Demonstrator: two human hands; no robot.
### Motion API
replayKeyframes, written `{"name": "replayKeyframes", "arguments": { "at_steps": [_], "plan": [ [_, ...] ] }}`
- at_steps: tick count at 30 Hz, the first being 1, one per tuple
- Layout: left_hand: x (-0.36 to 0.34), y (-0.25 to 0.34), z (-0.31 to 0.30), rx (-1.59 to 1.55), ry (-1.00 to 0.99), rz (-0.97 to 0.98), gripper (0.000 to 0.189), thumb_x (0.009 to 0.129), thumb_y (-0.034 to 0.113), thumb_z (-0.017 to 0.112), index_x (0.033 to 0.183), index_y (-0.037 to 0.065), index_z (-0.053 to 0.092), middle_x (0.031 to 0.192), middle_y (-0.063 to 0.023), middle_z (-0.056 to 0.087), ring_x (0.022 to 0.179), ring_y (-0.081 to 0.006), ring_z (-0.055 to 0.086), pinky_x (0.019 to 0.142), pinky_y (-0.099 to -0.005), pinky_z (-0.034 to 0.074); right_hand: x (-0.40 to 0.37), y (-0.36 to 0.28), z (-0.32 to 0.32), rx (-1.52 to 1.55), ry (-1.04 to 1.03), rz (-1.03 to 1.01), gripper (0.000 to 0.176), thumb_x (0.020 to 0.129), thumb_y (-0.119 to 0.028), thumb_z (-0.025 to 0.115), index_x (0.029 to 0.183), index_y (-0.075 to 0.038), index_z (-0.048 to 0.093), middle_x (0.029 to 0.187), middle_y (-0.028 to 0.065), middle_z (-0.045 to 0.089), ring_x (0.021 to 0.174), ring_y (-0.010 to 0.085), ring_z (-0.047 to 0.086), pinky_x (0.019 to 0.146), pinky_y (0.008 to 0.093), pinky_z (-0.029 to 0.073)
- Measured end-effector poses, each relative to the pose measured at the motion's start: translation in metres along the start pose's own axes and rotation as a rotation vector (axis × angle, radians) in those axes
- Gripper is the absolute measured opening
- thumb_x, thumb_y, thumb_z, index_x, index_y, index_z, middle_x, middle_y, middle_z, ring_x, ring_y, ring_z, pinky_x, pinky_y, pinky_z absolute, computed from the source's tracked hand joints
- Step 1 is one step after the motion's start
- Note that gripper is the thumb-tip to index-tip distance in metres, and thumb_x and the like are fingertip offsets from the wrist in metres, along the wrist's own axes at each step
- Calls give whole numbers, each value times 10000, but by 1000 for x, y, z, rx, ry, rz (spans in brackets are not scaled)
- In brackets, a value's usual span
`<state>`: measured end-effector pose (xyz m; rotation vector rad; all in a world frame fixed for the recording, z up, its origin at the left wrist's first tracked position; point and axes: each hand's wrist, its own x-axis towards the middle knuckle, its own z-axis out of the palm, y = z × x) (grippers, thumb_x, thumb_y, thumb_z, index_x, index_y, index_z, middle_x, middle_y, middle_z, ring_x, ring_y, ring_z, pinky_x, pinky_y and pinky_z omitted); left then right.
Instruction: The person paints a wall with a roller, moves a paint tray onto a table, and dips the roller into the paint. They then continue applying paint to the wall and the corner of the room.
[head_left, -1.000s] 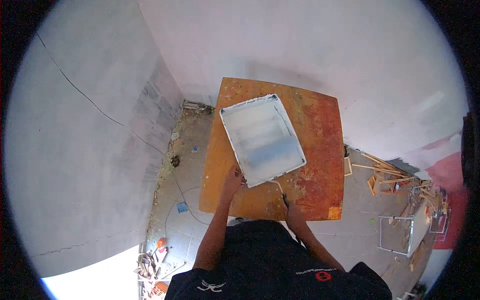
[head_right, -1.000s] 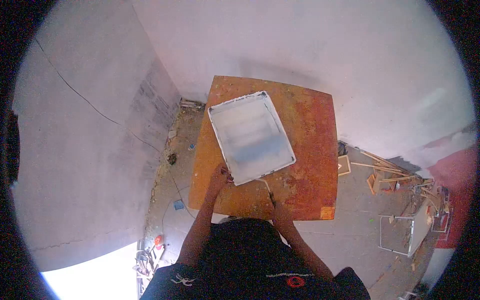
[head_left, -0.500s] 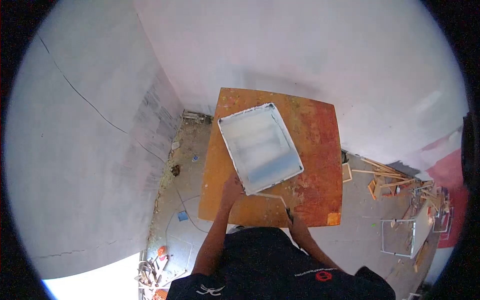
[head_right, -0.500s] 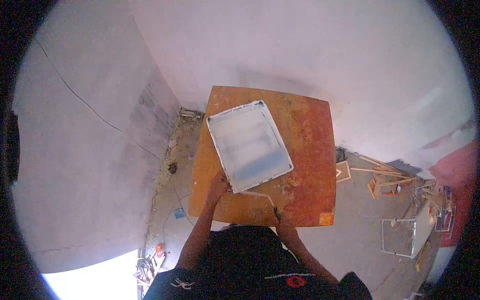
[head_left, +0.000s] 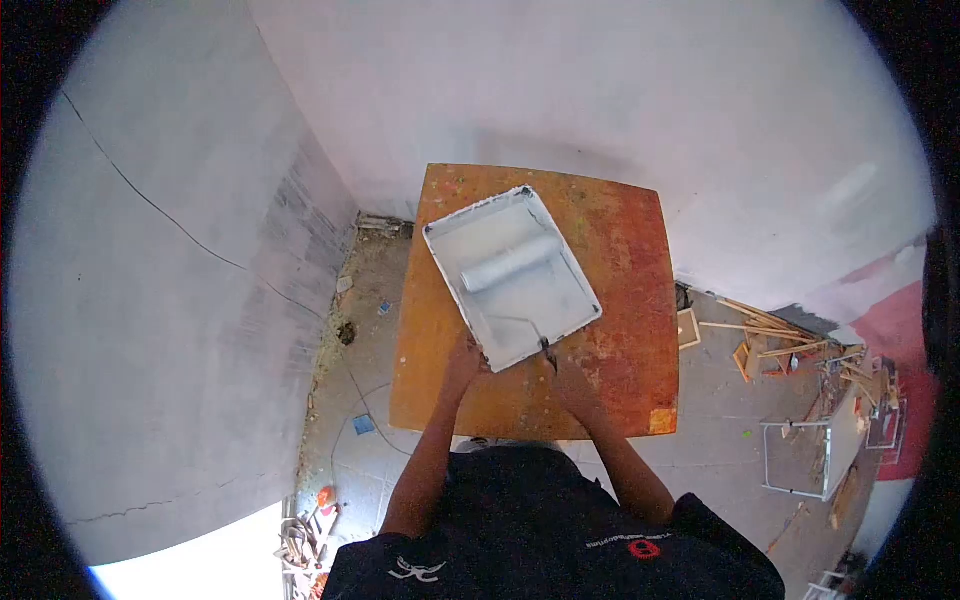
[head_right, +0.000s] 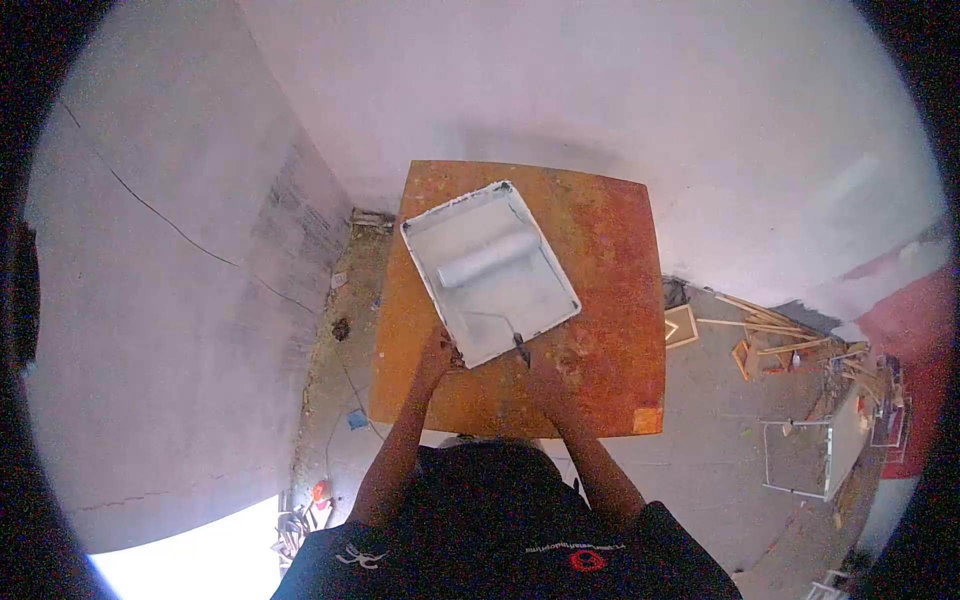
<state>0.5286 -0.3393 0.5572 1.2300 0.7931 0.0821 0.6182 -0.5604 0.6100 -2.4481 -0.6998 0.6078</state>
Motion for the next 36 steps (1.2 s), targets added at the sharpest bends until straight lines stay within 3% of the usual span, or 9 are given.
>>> {"name": "replayKeyframes", "arguments": {
  "at_steps": [5, 8, 11, 13, 15, 18, 21, 28, 36],
  "plan": [
    [-9, -2, 3, -77, 13, 106, 203, 865, 43, 440, 1067, 38, 429, 769, -94, 522, 615, -182, 580, 506, -317, 543, -106, 17, -16, 55, -170, 163, 380, 922, -296, 389, 1208, -48, 427, 984, 310, 533, 927, 467, 519, 804, 509, 416],
    [-5, -10, -6, -129, -12, 81, 181, 868, 65, 455, 1045, 47, 424, 753, -84, 523, 601, -165, 576, 497, -308, 534, -127, 19, -18, -95, -309, 430, 360, 907, -296, 414, 1036, 33, 485, 972, 338, 523, 919, 466, 519, 769, 530, 403],
    [4, -23, -16, -78, -69, 41, 186, 883, 130, 475, 1050, 65, 423, 745, -74, 525, 620, -170, 578, 522, -344, 544, -96, 8, -9, 127, -111, 47, 367, 909, -300, 412, 1041, 36, 474, 966, 345, 525, 926, 466, 522, 760, 542, 404],
    [11, -26, -19, -60, -92, 44, 193, 889, 161, 485, 1049, 74, 424, 744, -69, 527, 629, -176, 579, 534, -364, 550, -47, -17, -9, 49, -136, 134, 413, 913, -278, 398, 1246, -34, 400, 1010, 308, 534, 970, 445, 516, 835, 526, 403],
    [14, -33, -20, -77, -99, 66, 190, 885, 169, 491, 1037, 76, 425, 748, -67, 531, 622, -175, 580, 532, -365, 548, -10, -27, 2, 26, 7, 38, 370, 905, -296, 417, 985, 61, 472, 887, 333, 545, 871, 477, 533, 710, 541, 416],
    [-9, 5, -13, -34, -76, 52, 171, 884, 174, 490, 1014, 85, 423, 735, -59, 525, 596, -176, 573, 528, -356, 544, 33, -55, 3, -1, -87, 173, 365, 897, -298, 432, 961, 57, 484, 885, 333, 545, 878, 470, 534, 709, 545, 411],
    [-6, -6, -13, -38, -42, 31, 158, 881, 183, 490, 991, 91, 425, 725, -56, 518, 605, -175, 570, 532, -345, 543, 11, -13, 21, -14, 29, -67, 374, 900, -313, 426, 956, 53, 482, 879, 334, 544, 868, 464, 541, 690, 549, 411],
    [-7, -16, -9, -119, 5, 13, 147, 881, 123, 491, 1005, 66, 436, 744, -66, 514, 577, -158, 561, 502, -307, 539, -111, -30, -37, 105, -130, 154, 377, 901, -301, 438, 965, 67, 488, 893, 336, 548, 853, 457, 552, 688, 521, 424],
    [-4, -13, -13, -86, -22, -38, 184, 889, 158, 489, 1044, 72, 436, 799, -72, 531, 630, -166, 572, 552, -319, 543, -7, -34, -18, -191, -144, 52, 344, 892, -265, 434, 1000, 53, 504, 849, 305, 570, 828, 442, 565, 689, 504, 437]
  ]
}}
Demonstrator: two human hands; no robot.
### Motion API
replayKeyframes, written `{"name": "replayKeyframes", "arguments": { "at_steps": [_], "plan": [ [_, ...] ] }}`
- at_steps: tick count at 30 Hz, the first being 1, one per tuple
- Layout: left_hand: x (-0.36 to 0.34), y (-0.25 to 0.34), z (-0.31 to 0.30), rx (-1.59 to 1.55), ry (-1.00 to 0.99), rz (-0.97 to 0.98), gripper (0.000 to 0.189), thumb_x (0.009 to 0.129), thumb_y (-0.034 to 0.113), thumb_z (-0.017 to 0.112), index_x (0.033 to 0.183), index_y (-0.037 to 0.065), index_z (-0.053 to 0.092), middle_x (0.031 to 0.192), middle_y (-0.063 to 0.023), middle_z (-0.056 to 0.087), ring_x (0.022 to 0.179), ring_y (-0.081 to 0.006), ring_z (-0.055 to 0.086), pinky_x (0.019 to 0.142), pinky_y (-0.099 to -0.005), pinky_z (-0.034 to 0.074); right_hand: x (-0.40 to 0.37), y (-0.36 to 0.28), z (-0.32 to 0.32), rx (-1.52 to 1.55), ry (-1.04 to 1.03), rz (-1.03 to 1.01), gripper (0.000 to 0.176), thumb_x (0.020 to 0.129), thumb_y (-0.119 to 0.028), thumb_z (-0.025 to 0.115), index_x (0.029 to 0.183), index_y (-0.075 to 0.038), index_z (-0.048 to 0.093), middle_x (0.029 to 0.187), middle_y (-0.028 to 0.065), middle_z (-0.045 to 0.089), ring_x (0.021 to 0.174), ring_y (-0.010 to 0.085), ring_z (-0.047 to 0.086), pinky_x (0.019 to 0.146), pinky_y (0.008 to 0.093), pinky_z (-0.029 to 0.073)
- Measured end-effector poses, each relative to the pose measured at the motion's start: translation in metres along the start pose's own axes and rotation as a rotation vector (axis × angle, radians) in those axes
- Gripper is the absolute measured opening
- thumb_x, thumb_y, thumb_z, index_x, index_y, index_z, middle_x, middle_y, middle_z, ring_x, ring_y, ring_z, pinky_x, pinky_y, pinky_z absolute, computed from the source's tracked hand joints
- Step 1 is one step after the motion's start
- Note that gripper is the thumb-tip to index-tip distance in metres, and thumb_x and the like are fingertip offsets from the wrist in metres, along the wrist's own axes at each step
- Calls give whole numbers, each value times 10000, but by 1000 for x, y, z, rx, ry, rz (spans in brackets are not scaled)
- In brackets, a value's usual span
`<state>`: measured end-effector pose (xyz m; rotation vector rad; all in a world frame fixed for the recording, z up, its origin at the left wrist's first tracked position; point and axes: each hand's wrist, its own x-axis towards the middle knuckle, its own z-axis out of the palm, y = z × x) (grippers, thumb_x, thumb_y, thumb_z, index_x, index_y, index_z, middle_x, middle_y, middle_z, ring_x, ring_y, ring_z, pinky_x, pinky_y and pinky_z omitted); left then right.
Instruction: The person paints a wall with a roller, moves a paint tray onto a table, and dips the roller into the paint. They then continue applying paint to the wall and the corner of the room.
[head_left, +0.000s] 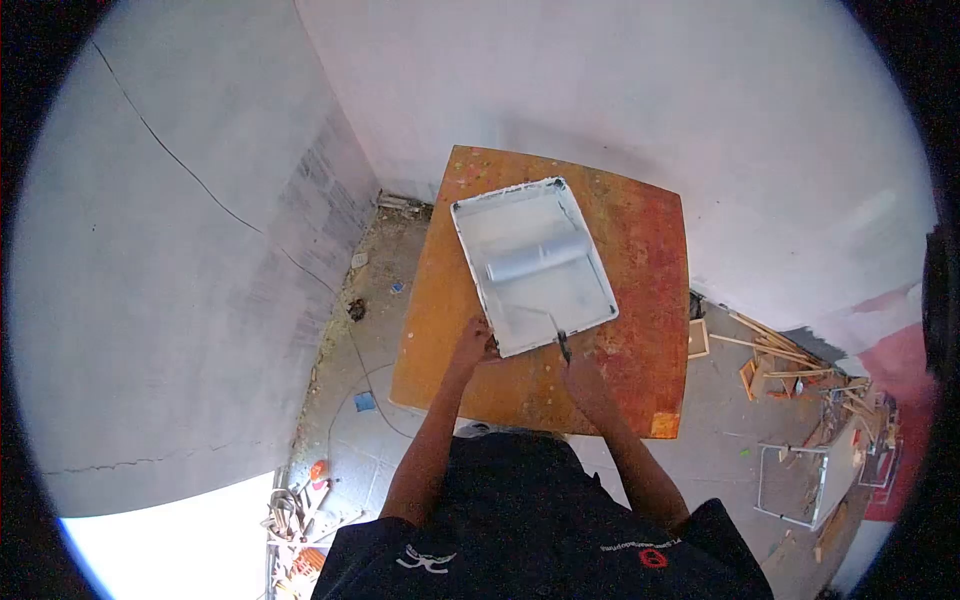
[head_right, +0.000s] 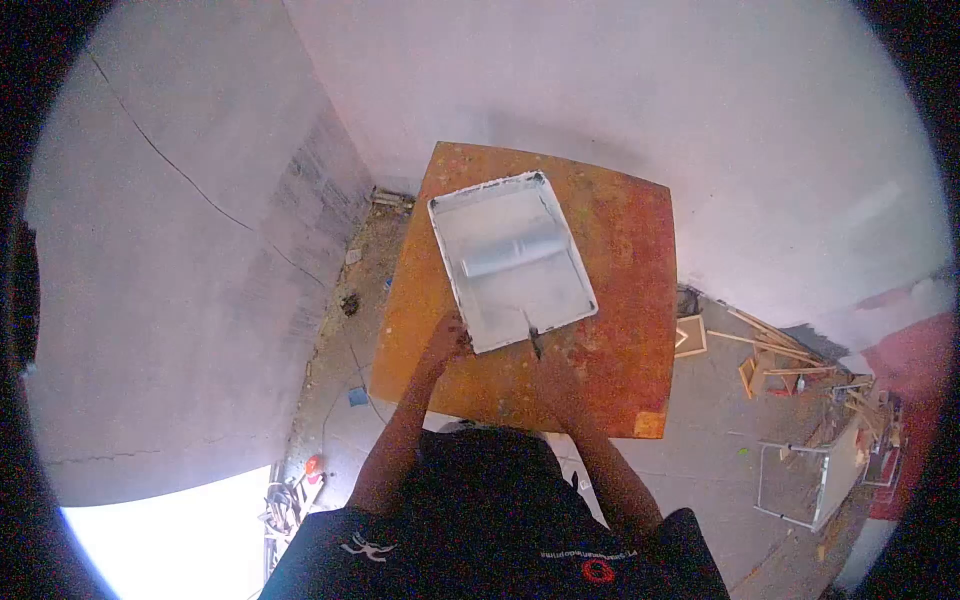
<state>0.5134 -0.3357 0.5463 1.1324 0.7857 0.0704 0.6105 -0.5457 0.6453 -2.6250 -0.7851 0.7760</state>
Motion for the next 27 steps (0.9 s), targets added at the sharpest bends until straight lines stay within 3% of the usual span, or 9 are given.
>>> {"name": "replayKeyframes", "arguments": {
  "at_steps": [4, 7, 9, 11, 14, 19, 21, 24, 27],
  "plan": [
    [1, -1, 0, -93, -22, 38, 204, 883, 194, 506, 1036, 81, 434, 791, -62, 537, 634, -163, 571, 577, -327, 541, 26, 52, 48, -173, 107, -314, 352, 881, -250, 444, 1066, 46, 490, 856, 286, 583, 803, 412, 585, 697, 505, 448],
    [5, -14, -5, -208, -91, 75, 248, 881, 229, 519, 1058, 81, 427, 825, -62, 535, 692, -175, 572, 628, -336, 533, -48, 17, -2, 128, 133, -149, 339, 880, -238, 445, 1061, 46, 477, 848, 276, 587, 772, 389, 602, 692, 496, 461],
    [9, -25, -12, -311, -192, 75, 321, 890, 251, 521, 1140, 78, 417, 952, -83, 550, 807, -200, 577, 709, -360, 519, -80, 5, -35, 121, -96, -47, 325, 877, -226, 444, 1056, 44, 471, 844, 276, 584, 758, 388, 605, 691, 489, 464],
    [-1, -14, -4, -346, -150, 32, 274, 873, 258, 529, 1065, 90, 429, 877, -59, 522, 743, -183, 578, 669, -339, 528, -102, -2, -53, 155, -163, -1, 314, 875, -217, 444, 1048, 44, 467, 835, 273, 583, 748, 388, 605, 691, 485, 465],
    [-1, -18, -3, -436, -159, 23, 250, 867, 263, 528, 1030, 101, 429, 859, -47, 500, 732, -181, 577, 660, -343, 531, -94, -7, -56, 171, -229, 64, 321, 869, -226, 461, 1033, 50, 479, 819, 271, 582, 743, 389, 600, 692, 487, 461],
    [-10, -7, -3, -381, -151, -43, 265, 872, 269, 519, 1046, 98, 416, 853, -41, 497, 714, -177, 571, 664, -346, 520, -21, 25, -2, 49, 83, -138, 348, 883, -250, 441, 1019, 66, 492, 888, 301, 571, 860, 429, 564, 742, 501, 431],
    [-4, -10, -5, -337, -136, -51, 274, 874, 269, 515, 1059, 95, 413, 848, -40, 508, 692, -168, 568, 654, -338, 515, -2, 6, -13, -29, -36, 10, 308, 863, -235, 477, 941, 59, 524, 904, 296, 558, 876, 426, 549, 727, 497, 433],
    [-19, 5, 2, -276, -83, -46, 250, 876, 264, 517, 1031, 90, 424, 809, -36, 520, 669, -156, 563, 625, -322, 507, 26, 26, 11, -300, -6, -107, 321, 872, -248, 460, 942, 62, 506, 925, 295, 550, 906, 436, 533, 737, 497, 427],
    [1, -20, -5, -358, -151, 48, 221, 881, 251, 507, 1009, 86, 433, 773, -34, 522, 662, -151, 560, 612, -321, 507, -31, 4, -5, 56, -46, 33, 330, 876, -262, 458, 973, 52, 490, 952, 301, 539, 924, 441, 528, 762, 506, 417]
  ]
}}
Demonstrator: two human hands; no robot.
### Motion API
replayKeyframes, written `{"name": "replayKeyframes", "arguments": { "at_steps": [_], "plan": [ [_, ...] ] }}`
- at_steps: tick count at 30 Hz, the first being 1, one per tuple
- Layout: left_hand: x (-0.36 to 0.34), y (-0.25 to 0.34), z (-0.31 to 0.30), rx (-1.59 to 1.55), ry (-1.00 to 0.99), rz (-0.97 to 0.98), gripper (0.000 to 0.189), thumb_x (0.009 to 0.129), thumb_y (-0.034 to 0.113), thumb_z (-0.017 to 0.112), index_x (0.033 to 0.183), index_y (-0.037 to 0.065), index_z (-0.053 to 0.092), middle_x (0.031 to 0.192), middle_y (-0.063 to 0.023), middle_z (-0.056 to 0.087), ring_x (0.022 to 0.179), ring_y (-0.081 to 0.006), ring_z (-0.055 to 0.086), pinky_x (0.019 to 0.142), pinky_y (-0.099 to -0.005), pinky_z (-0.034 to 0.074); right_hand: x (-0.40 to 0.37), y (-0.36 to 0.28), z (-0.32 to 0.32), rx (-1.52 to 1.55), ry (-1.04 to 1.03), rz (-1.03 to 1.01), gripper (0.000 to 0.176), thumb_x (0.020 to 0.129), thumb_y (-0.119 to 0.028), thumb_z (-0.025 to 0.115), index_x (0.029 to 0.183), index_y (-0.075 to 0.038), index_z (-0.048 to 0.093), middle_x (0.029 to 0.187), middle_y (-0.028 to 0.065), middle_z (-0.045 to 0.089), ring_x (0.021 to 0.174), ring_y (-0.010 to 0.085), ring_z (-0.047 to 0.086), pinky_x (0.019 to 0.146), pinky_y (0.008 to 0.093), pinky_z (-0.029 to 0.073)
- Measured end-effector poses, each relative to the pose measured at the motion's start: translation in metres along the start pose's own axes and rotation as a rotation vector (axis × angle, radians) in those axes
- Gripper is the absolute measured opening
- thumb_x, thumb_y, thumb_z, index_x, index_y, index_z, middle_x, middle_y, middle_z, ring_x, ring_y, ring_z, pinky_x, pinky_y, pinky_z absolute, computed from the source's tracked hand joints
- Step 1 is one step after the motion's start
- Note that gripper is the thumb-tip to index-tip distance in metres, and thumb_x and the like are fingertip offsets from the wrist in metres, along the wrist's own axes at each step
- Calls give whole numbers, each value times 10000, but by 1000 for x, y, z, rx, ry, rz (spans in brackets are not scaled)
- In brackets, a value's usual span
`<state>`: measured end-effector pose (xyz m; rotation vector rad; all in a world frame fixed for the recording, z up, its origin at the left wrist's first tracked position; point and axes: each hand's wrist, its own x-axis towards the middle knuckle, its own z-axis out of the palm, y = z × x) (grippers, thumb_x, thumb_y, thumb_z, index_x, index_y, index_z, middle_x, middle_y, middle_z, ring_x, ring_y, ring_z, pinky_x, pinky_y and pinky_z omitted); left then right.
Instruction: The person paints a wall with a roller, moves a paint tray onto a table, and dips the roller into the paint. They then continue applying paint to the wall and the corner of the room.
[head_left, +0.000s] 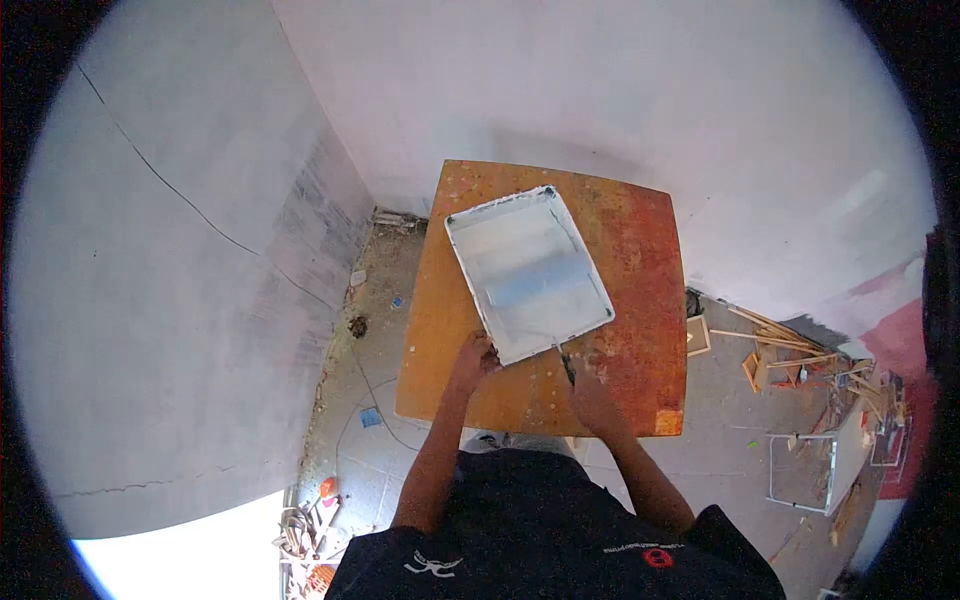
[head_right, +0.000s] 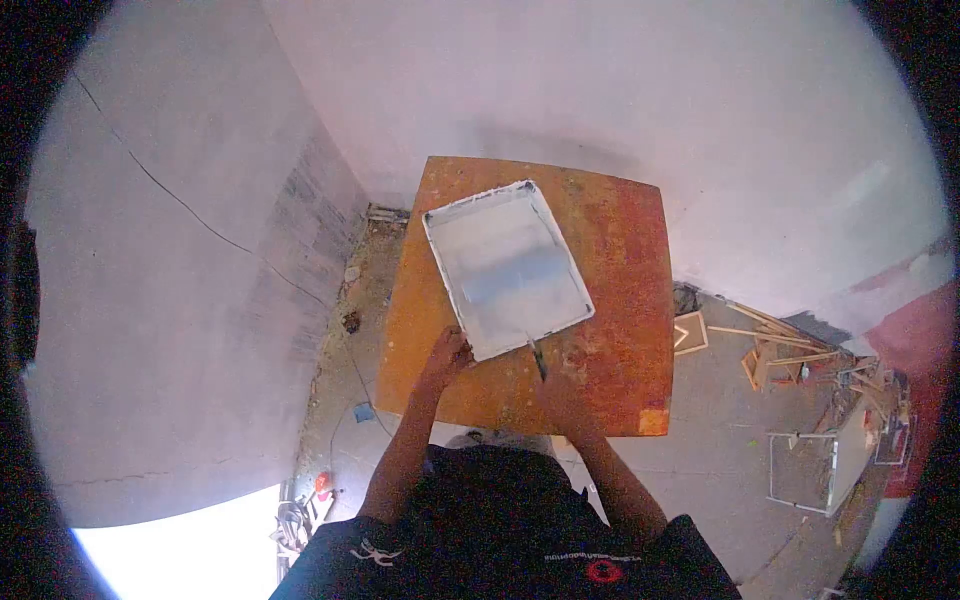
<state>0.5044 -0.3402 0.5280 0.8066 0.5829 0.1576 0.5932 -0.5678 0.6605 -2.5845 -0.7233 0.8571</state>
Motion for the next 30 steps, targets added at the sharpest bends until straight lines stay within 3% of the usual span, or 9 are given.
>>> {"name": "replayKeyframes", "arguments": {
  "at_steps": [2, 5, 8, 11, 13, 15, 21, 23, 30],
  "plan": [
    [-3, 6, 8, 13, 46, -6, 205, 886, 244, 500, 998, 82, 442, 770, -34, 524, 665, -150, 562, 614, -318, 508, -44, -4, -8, 40, -178, 141, 329, 881, -271, 456, 996, 37, 479, 1006, 309, 521, 955, 442, 519, 791, 513, 405],
    [-9, 13, 16, 20, 93, -27, 190, 894, 230, 489, 1001, 77, 452, 757, -34, 524, 659, -148, 558, 606, -317, 505, -80, 34, 27, 173, 70, -34, 337, 891, -280, 438, 1017, 31, 473, 983, 311, 534, 935, 445, 531, 787, 516, 407],
    [-2, 2, 4, 43, 80, -33, 278, 877, 266, 516, 1080, 90, 446, 836, -42, 504, 690, -163, 531, 637, -341, 502, -78, 30, 23, 80, 71, 23, 282, 847, -200, 507, 1005, 33, 491, 755, 270, 585, 708, 428, 583, 624, 508, 458],
    [-5, 7, 8, 38, 55, -24, 239, 882, 251, 520, 1048, 91, 454, 793, -44, 511, 668, -152, 538, 619, -332, 505, -35, -10, -17, 174, -150, 201, 371, 896, -322, 431, 1001, 29, 491, 806, 278, 586, 804, 452, 574, 725, 515, 442],
    [-7, 8, 10, 25, 51, -16, 205, 888, 239, 519, 1013, 87, 461, 750, -43, 520, 648, -143, 548, 603, -324, 510, 38, 38, 28, 56, 172, -205, 385, 898, -340, 431, 982, 29, 500, 818, 280, 587, 762, 425, 591, 676, 514, 457],
    [0, 0, 5, 11, 56, -3, 221, 884, 251, 529, 1013, 85, 460, 750, -40, 521, 647, -143, 550, 606, -329, 516, 67, 0, 8, -111, 100, -19, 385, 897, -340, 433, 963, 31, 513, 818, 283, 586, 722, 412, 597, 637, 519, 456],
    [1, 0, 4, -116, 80, -74, 222, 880, 227, 540, 1024, 77, 462, 746, -44, 529, 654, -158, 567, 593, -356, 533, 71, -4, 23, -50, 104, -56, 380, 890, -318, 449, 999, 40, 517, 847, 275, 591, 747, 429, 594, 683, 508, 467],
    [5, -6, -6, -34, -26, 4, 237, 852, 217, 547, 1046, 106, 469, 791, -34, 537, 683, -169, 574, 652, -368, 537, 50, 50, 65, -436, 690, -473, 394, 886, -298, 455, 1067, 50, 492, 854, 271, 594, 729, 405, 603, 649, 470, 489],
    [10, -17, 1, -100, 88, 97, 253, 857, 241, 550, 1007, 42, 508, 757, -20, 561, 656, -152, 578, 591, -279, 529, 0, 130, 79, 308, -127, 39, 205, 857, -222, 475, 903, -22, 494, 578, 75, 487, 461, 205, 506, 454, 346, 451]
  ]
}}
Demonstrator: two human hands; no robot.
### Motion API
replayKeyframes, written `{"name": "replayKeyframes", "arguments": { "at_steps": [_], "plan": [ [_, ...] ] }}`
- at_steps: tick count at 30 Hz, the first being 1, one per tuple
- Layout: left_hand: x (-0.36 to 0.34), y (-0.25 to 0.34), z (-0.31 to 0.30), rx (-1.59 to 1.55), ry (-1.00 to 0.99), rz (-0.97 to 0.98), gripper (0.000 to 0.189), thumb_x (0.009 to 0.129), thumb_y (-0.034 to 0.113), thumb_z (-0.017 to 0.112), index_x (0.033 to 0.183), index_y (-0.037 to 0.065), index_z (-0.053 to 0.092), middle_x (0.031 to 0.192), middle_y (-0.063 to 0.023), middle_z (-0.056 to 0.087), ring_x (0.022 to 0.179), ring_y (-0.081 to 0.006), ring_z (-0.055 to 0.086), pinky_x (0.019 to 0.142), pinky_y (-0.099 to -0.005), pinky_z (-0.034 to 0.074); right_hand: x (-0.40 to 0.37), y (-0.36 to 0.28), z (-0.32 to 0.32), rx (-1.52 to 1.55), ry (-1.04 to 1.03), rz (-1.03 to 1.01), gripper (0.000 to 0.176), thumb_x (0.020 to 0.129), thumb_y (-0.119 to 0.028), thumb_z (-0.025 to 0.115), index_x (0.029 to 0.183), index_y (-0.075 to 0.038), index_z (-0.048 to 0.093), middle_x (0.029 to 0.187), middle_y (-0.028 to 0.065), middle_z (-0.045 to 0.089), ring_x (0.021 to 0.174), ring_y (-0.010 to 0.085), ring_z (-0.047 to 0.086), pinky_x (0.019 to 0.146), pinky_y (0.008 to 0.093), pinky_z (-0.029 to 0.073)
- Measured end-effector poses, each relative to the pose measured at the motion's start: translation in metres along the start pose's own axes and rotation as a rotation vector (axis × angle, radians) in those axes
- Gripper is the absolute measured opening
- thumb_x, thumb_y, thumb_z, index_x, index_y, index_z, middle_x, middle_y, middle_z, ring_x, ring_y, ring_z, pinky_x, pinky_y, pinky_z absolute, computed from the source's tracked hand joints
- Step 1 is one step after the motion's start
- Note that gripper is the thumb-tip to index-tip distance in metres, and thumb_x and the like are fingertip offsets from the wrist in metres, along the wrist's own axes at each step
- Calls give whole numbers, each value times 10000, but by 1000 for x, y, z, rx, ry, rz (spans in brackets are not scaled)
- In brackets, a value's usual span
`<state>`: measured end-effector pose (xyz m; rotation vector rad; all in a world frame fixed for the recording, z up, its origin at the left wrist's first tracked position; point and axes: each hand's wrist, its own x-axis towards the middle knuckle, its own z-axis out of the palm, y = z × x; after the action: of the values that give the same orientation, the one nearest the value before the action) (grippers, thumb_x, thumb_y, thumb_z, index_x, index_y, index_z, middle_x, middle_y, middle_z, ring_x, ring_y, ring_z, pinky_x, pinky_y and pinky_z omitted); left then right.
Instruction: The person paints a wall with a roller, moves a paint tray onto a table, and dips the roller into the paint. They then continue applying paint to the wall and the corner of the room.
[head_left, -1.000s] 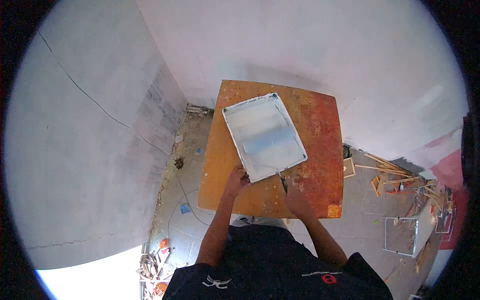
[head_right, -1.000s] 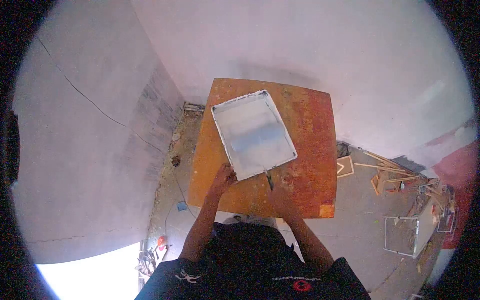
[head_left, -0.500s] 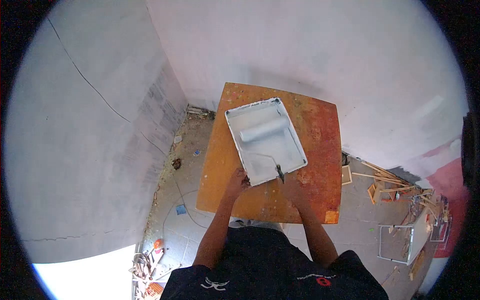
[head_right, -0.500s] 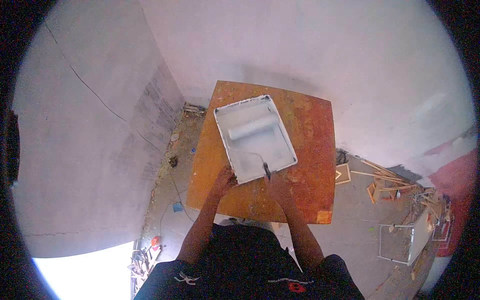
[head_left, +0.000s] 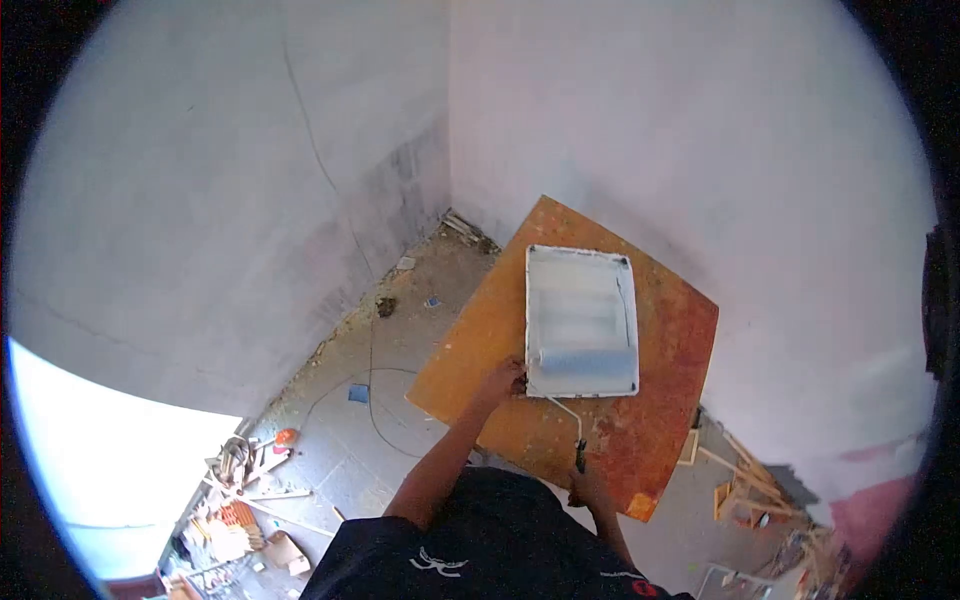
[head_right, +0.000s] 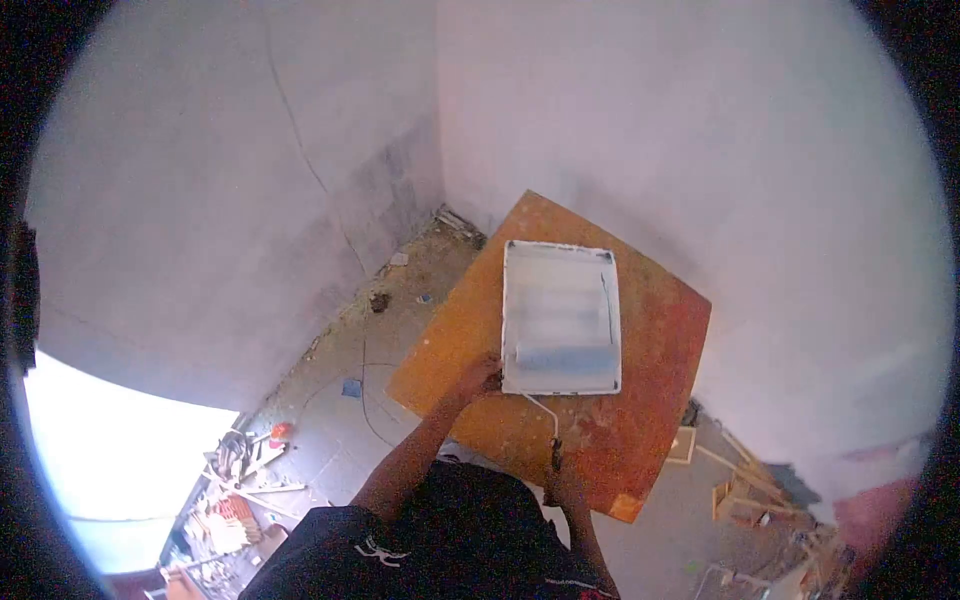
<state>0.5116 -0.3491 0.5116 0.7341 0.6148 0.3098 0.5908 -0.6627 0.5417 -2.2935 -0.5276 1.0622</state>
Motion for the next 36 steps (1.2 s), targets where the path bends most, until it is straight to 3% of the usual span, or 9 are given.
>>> {"name": "replayKeyframes", "arguments": {
  "at_steps": [2, 3, 6, 11, 13, 17, 20, 22, 36],
  "plan": [
    [-15, 7, 7, -44, -13, 14, 193, 871, 210, 536, 957, 41, 497, 778, -44, 561, 684, -160, 587, 583, -303, 517, -34, -76, -21, 415, -179, 147, 174, 850, -207, 476, 819, -37, 487, 549, 47, 434, 440, 169, 465, 426, 319, 419],
    [-22, 11, 11, -63, -21, 23, 167, 878, 194, 529, 932, 41, 491, 788, -56, 562, 697, -164, 591, 579, -315, 512, 16, 8, 9, 668, -99, 46, 171, 840, -192, 481, 767, -38, 477, 571, 55, 440, 448, 174, 463, 414, 306, 389],
    [-29, -17, 4, 108, 180, 169, 151, 861, 202, 561, 888, 59, 519, 751, -29, 551, 657, -133, 572, 555, -303, 505, -26, -46, -8, 113, -15, -51, 155, 831, -175, 495, 751, -45, 468, 590, 56, 440, 442, 172, 442, 406, 319, 374],
    [-81, -36, 3, -59, 347, 244, 150, 838, 214, 597, 912, 90, 556, 742, -3, 528, 659, -110, 549, 578, -287, 496, 13, 23, 3, 178, 144, -386, 376, 862, -206, 486, 1166, 15, 464, 1045, 186, 530, 956, 301, 512, 837, 393, 395],
    [-109, -23, 16, -87, 413, 243, 122, 837, 196, 600, 895, 97, 560, 721, 1, 520, 642, -100, 544, 577, -292, 506, -35, -34, -33, -34, 136, -462, 395, 866, -204, 490, 1185, 25, 446, 1112, 190, 500, 1057, 309, 465, 911, 397, 351],
    [-153, -12, 19, -196, 511, 271, 155, 840, 221, 605, 909, 89, 562, 738, 2, 516, 668, -102, 540, 617, -295, 510, -23, -62, -36, 71, 327, -620, 214, 841, -173, 542, 987, -24, 493, 733, 90, 535, 587, 182, 529, 517, 294, 422],
    [-183, -5, 10, -201, 551, 305, 158, 848, 228, 594, 910, 87, 559, 745, 2, 516, 677, -103, 537, 645, -296, 508, 24, -29, -16, 131, 133, -480, 145, 843, -171, 548, 866, -60, 456, 599, 26, 463, 431, 123, 446, 384, 272, 355],
    [-202, 1, 5, -202, 573, 324, 155, 855, 232, 582, 902, 87, 554, 748, 2, 516, 681, -103, 534, 660, -296, 503, -25, -121, -23, 287, -55, -339, 173, 843, -176, 555, 786, -83, 420, 534, -13, 404, 364, 87, 383, 324, 257, 300],
    [-238, 63, -108, -336, 584, 467, 146, 855, 254, 557, 871, 113, 523, 792, 4, 519, 715, -104, 540, 679, -302, 483, -48, -276, 118, 538, -362, -223, 233, 830, -237, 584, 722, -109, 422, 493, -19, 398, 364, 81, 394, 340, 241, 331]
  ]
}}
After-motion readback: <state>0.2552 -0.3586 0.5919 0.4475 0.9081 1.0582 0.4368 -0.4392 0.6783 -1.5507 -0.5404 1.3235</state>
